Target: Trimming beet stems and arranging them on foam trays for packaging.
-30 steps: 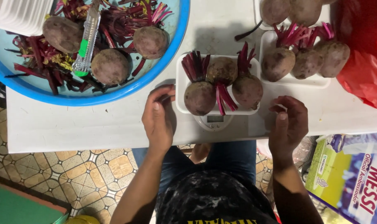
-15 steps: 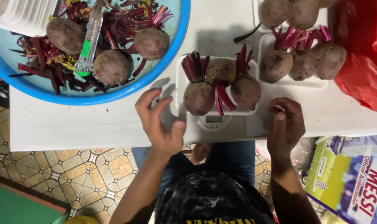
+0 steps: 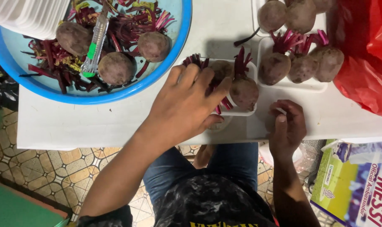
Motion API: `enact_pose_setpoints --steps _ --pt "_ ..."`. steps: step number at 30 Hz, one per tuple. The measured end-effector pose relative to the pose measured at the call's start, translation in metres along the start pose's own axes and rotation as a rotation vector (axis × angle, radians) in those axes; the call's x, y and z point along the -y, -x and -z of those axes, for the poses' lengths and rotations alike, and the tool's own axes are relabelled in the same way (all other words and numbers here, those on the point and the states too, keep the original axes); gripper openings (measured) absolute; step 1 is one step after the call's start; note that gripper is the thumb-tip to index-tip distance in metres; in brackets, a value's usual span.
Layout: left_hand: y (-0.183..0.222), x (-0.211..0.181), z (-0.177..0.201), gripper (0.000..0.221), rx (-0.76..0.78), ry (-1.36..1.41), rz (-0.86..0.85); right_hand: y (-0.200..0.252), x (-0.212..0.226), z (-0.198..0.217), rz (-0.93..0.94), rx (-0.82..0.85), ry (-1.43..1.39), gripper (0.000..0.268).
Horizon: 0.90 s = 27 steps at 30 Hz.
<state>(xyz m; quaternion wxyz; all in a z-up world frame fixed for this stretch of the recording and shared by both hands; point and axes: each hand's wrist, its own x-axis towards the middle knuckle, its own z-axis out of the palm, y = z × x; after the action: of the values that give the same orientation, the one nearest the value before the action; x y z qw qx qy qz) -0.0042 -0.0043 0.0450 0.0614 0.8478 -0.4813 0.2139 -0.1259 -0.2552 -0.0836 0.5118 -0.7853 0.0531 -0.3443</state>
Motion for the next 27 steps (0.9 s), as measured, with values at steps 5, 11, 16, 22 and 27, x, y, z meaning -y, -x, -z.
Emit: enact_pose_setpoints --steps 5,11,16,22,27 --pt "-0.013 -0.008 -0.011 0.079 0.038 -0.038 -0.023 0.002 -0.005 -0.001 0.040 0.004 -0.022 0.031" --pt "-0.029 -0.002 -0.025 0.011 -0.275 -0.054 -0.113 -0.014 0.009 -0.011 -0.036 0.256 0.006 0.050" --pt "-0.039 0.026 -0.041 0.020 -0.276 0.407 -0.032 -0.019 0.023 -0.023 -0.122 0.348 0.030 0.062" --pt "-0.045 0.086 0.006 0.017 -0.216 0.763 0.374 -0.016 0.011 -0.023 -0.250 0.317 0.003 0.076" --pt "-0.028 0.149 -0.005 0.022 -0.163 0.204 0.424 -0.009 0.002 -0.017 -0.177 0.246 0.020 0.069"
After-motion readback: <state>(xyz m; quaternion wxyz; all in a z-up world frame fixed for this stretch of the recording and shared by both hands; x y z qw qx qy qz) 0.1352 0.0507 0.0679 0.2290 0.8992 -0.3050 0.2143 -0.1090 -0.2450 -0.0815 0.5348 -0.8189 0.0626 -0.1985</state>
